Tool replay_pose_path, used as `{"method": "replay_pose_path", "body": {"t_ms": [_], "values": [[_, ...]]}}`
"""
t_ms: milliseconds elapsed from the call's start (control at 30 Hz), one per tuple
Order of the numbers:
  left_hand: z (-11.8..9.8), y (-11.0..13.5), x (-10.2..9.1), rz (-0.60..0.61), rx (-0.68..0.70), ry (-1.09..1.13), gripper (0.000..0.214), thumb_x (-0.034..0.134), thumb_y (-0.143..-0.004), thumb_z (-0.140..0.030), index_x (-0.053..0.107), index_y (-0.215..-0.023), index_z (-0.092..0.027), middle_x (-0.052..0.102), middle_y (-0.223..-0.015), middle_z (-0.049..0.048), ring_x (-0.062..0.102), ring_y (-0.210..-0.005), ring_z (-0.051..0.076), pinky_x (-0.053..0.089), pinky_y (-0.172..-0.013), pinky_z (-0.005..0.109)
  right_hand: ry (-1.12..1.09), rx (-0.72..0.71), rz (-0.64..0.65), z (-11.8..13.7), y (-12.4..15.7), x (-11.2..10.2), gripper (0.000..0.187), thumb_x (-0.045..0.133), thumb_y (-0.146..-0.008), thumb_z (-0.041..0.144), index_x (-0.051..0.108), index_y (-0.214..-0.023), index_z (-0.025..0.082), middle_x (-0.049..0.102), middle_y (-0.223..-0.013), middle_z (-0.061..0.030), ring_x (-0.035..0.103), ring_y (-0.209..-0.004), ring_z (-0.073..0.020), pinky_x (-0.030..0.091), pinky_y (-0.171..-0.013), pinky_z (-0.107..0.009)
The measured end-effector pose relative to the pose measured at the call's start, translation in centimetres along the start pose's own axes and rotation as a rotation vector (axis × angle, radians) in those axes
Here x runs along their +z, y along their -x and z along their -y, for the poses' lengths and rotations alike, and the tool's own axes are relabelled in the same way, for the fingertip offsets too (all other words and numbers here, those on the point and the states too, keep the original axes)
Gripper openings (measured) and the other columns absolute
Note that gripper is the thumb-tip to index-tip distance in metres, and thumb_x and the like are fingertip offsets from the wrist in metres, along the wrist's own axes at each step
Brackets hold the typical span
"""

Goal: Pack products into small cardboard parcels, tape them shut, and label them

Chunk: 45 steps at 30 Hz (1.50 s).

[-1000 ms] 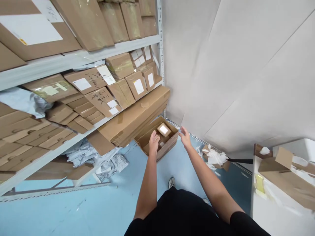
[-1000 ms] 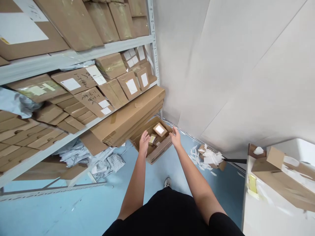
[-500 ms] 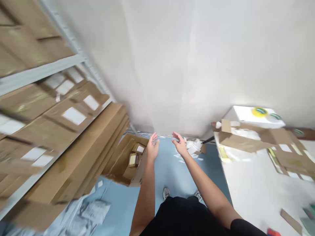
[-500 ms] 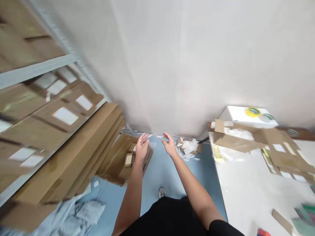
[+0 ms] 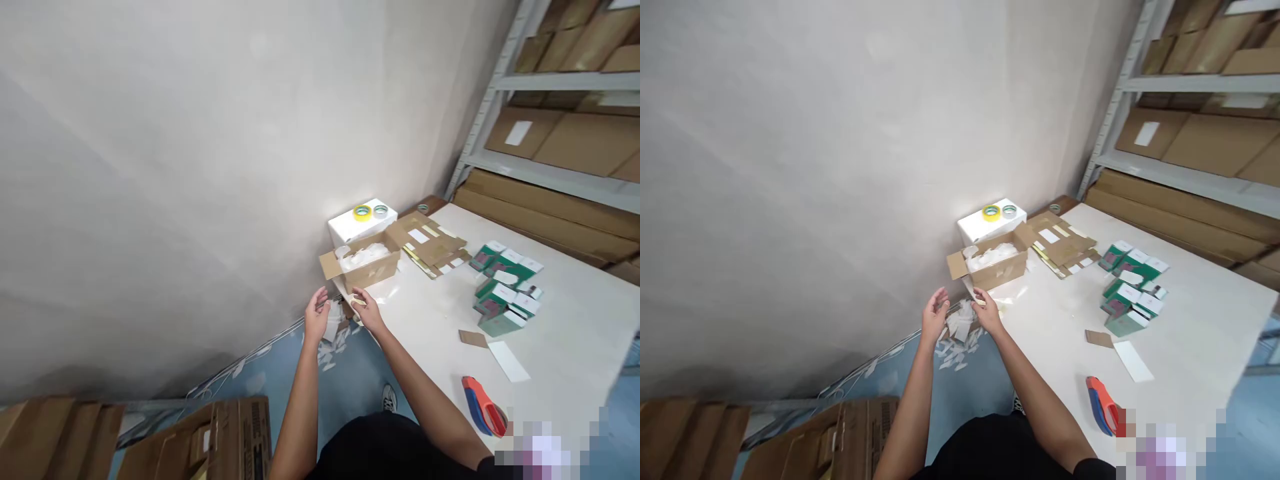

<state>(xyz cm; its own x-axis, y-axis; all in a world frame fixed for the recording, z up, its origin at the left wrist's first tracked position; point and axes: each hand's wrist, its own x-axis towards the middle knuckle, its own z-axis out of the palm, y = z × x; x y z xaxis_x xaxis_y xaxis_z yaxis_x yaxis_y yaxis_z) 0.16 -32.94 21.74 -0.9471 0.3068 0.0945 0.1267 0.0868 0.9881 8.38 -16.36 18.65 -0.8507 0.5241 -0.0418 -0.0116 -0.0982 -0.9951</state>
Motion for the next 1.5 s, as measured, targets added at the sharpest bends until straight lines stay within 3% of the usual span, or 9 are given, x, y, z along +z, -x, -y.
{"method": "replay_pose_path", "body": {"t_ms": [167,367,567,767,900,1067,1267,1400,1500], "values": [[-0.7,-3.2,10.0,0.186,0.007,0.021,0.053,0.072,-0.086,-0.043,0.065,-0.134,-0.022,0.068,-0.136,0.0152,0.066,-0.124,0.028,0.053,-0.105,0.044,0.011,0.018,-0.164,-0.2,-1.6,-8.2,0.05,0.068,-0.076,0.038,0.069,-0.124,0.026,0.069,-0.135,-0.0105,0.064,-0.122,-0.0311,0.057,-0.093,-0.045],[0.4,-6.3,17.5,0.404,-0.005,0.053,0.051,0.073,-0.086,-0.041,0.066,-0.133,-0.022,0.068,-0.136,0.016,0.067,-0.124,0.029,0.052,-0.106,0.046,0.008,0.016,-0.344,-0.7,-3.4,-14.2,0.05,0.069,-0.077,0.042,0.068,-0.124,0.027,0.066,-0.14,-0.0109,0.065,-0.122,-0.0311,0.058,-0.092,-0.045],[1.8,-11.0,23.4,0.61,-0.04,0.1,0.049,0.074,-0.085,-0.038,0.067,-0.13,-0.021,0.068,-0.134,0.0168,0.067,-0.121,0.028,0.052,-0.105,0.047,0.029,0.021,-0.589,-0.2,-5.5,-17.9,0.05,0.069,-0.076,0.041,0.067,-0.124,0.026,0.066,-0.139,-0.0123,0.065,-0.121,-0.0315,0.058,-0.092,-0.046],[-0.2,-16.2,29.1,0.877,-0.022,0.126,0.046,0.071,-0.087,-0.035,0.067,-0.131,-0.021,0.069,-0.133,0.0147,0.067,-0.12,0.025,0.051,-0.107,0.043,0.076,-0.024,-0.873,2.4,-6.9,-19.8,0.048,0.066,-0.079,0.038,0.067,-0.125,0.027,0.067,-0.138,-0.0103,0.064,-0.121,-0.0292,0.056,-0.094,-0.045],[-0.6,-17.6,32.0,1.003,0.005,0.142,0.044,0.069,-0.089,-0.037,0.066,-0.13,-0.022,0.069,-0.134,0.0137,0.068,-0.12,0.025,0.052,-0.105,0.043,0.117,-0.028,-1.042,2.6,-6.4,-20.5,0.048,0.065,-0.081,0.037,0.066,-0.127,0.027,0.064,-0.142,-0.01,0.064,-0.121,-0.0285,0.056,-0.093,-0.044],[1.3,-15.5,34.5,1.199,-0.048,0.111,0.044,0.07,-0.088,-0.038,0.067,-0.128,-0.021,0.071,-0.129,0.0138,0.068,-0.119,0.025,0.053,-0.105,0.043,0.1,0.038,-1.26,0.4,-2.9,-21.5,0.049,0.065,-0.08,0.038,0.066,-0.128,0.025,0.065,-0.14,-0.0105,0.064,-0.121,-0.0291,0.055,-0.095,-0.045],[3.0,-10.7,36.2,1.371,-0.104,0.063,0.046,0.07,-0.088,-0.039,0.067,-0.13,-0.021,0.07,-0.132,0.0149,0.067,-0.121,0.025,0.052,-0.106,0.043,0.106,0.242,-1.441,-4.0,6.1,-22.9,0.054,0.064,-0.079,0.037,0.065,-0.131,0.024,0.063,-0.144,-0.0104,0.063,-0.123,-0.0286,0.055,-0.096,-0.045],[3.3,-7.8,36.9,1.404,-0.108,0.011,0.046,0.07,-0.087,-0.038,0.067,-0.129,-0.02,0.07,-0.131,0.0151,0.068,-0.117,0.025,0.053,-0.104,0.044,0.165,0.442,-1.501,-7.4,12.8,-24.3,0.055,0.064,-0.078,0.033,0.065,-0.132,0.022,0.06,-0.148,-0.0113,0.062,-0.126,-0.0282,0.052,-0.102,-0.046],[3.6,-5.8,37.0,1.386,-0.105,-0.03,0.043,0.071,-0.087,-0.038,0.068,-0.127,-0.021,0.071,-0.13,0.0137,0.069,-0.116,0.025,0.053,-0.104,0.044,0.208,0.593,-1.483,-10.0,17.0,-25.9,0.051,0.071,-0.072,0.028,0.07,-0.122,0.019,0.065,-0.14,-0.0135,0.062,-0.126,-0.0305,0.048,-0.107,-0.045]]}}
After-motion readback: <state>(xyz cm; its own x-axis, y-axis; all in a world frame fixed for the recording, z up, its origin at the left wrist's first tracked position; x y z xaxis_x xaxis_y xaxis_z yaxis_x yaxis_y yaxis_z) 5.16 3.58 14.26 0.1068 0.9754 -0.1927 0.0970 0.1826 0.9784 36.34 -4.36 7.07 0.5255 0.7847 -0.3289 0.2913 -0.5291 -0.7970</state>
